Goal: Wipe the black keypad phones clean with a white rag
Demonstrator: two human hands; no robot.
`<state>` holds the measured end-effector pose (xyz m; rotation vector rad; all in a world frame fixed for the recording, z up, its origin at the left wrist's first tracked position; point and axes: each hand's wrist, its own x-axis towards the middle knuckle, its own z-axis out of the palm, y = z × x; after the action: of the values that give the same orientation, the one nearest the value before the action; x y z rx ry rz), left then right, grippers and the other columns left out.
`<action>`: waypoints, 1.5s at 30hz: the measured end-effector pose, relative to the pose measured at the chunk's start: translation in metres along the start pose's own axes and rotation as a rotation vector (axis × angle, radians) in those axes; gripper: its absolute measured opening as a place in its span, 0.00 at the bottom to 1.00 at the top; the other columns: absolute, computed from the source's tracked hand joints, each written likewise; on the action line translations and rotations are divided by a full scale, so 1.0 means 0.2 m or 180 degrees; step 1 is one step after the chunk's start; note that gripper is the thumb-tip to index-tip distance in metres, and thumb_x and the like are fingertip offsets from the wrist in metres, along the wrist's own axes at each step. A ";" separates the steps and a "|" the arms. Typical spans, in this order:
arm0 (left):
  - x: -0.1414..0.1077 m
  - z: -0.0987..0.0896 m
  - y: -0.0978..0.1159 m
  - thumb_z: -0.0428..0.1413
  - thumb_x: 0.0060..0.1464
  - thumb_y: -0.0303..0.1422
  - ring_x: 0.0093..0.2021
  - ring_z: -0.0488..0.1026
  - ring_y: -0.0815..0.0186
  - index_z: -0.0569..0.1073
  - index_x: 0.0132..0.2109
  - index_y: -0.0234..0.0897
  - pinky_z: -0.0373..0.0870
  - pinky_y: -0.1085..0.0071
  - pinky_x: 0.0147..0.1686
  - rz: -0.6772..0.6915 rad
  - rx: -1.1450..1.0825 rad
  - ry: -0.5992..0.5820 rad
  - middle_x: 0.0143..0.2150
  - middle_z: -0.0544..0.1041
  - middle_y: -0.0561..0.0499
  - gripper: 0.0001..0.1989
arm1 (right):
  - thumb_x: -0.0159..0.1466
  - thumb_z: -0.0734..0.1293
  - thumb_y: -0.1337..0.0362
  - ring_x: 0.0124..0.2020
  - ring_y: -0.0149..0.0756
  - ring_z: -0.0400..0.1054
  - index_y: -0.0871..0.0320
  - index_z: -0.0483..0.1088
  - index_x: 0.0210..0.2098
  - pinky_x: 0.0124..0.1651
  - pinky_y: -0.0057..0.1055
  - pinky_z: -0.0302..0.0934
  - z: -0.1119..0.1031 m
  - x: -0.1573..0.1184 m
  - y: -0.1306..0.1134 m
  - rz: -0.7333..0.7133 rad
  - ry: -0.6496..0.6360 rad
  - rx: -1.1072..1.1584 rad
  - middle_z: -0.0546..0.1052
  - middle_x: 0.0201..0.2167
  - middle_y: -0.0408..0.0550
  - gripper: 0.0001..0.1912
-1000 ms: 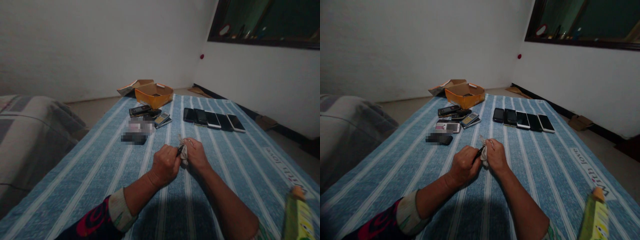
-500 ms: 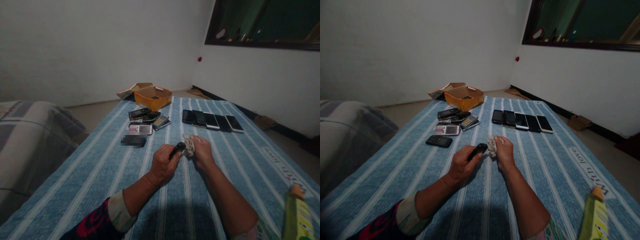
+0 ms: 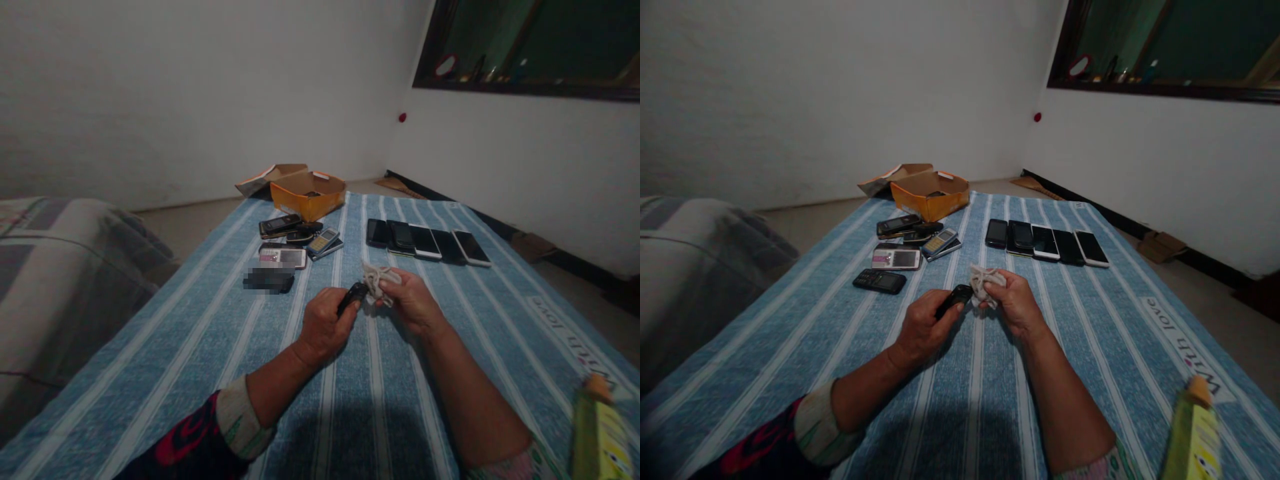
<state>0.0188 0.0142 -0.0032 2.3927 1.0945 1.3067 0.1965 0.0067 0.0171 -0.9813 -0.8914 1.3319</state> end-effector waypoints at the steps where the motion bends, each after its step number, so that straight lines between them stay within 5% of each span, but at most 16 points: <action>1: 0.00 0.00 0.00 0.52 0.56 0.31 0.27 0.70 0.65 0.71 0.32 0.34 0.66 0.70 0.27 0.0009 -0.0009 -0.0006 0.25 0.73 0.50 0.07 | 0.48 0.74 0.64 0.22 0.29 0.67 0.62 0.74 0.31 0.22 0.25 0.64 0.00 0.00 0.00 -0.0052 0.0118 -0.0016 0.77 0.26 0.45 0.12; 21: -0.01 0.03 -0.01 0.48 0.59 0.31 0.27 0.68 0.64 0.69 0.30 0.35 0.66 0.67 0.30 0.0302 0.0463 -0.0014 0.25 0.72 0.49 0.10 | 0.61 0.63 0.46 0.14 0.29 0.64 0.56 0.64 0.35 0.11 0.23 0.57 0.16 -0.06 0.07 -0.0196 0.0094 -0.1482 0.69 0.20 0.37 0.19; 24: -0.02 0.03 0.00 0.48 0.58 0.30 0.28 0.68 0.64 0.69 0.31 0.36 0.65 0.67 0.30 0.0430 0.0513 0.0020 0.25 0.71 0.49 0.09 | 0.62 0.62 0.46 0.14 0.29 0.62 0.56 0.65 0.37 0.14 0.24 0.55 0.17 -0.07 0.06 -0.0253 0.0123 -0.1580 0.68 0.20 0.37 0.18; 30: -0.02 0.01 0.03 0.48 0.58 0.28 0.27 0.67 0.64 0.68 0.29 0.37 0.64 0.67 0.29 0.0574 0.0489 0.0096 0.25 0.70 0.50 0.10 | 0.64 0.59 0.51 0.26 0.32 0.64 0.57 0.68 0.24 0.31 0.28 0.57 0.19 -0.07 0.07 -0.0893 0.0281 -0.2039 0.70 0.21 0.42 0.20; 40: -0.01 0.00 0.07 0.48 0.60 0.28 0.27 0.66 0.64 0.69 0.32 0.35 0.65 0.67 0.28 0.0765 0.0421 0.0193 0.25 0.71 0.49 0.09 | 0.61 0.61 0.53 0.23 0.31 0.59 0.57 0.66 0.22 0.26 0.27 0.53 0.16 -0.06 0.10 -0.0818 0.0676 -0.1756 0.66 0.19 0.41 0.17; 45: -0.02 0.01 0.07 0.48 0.60 0.29 0.27 0.66 0.65 0.70 0.32 0.34 0.64 0.68 0.28 0.0768 0.0374 0.0140 0.25 0.71 0.49 0.09 | 0.55 0.66 0.52 0.20 0.29 0.57 0.58 0.65 0.22 0.22 0.26 0.52 0.14 -0.03 0.15 -0.0326 0.0859 -0.0999 0.64 0.18 0.39 0.15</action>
<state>0.0266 0.0021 -0.0002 2.6640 0.9405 1.4104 0.1591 0.0029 -0.0003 -1.3054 -0.9441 0.9610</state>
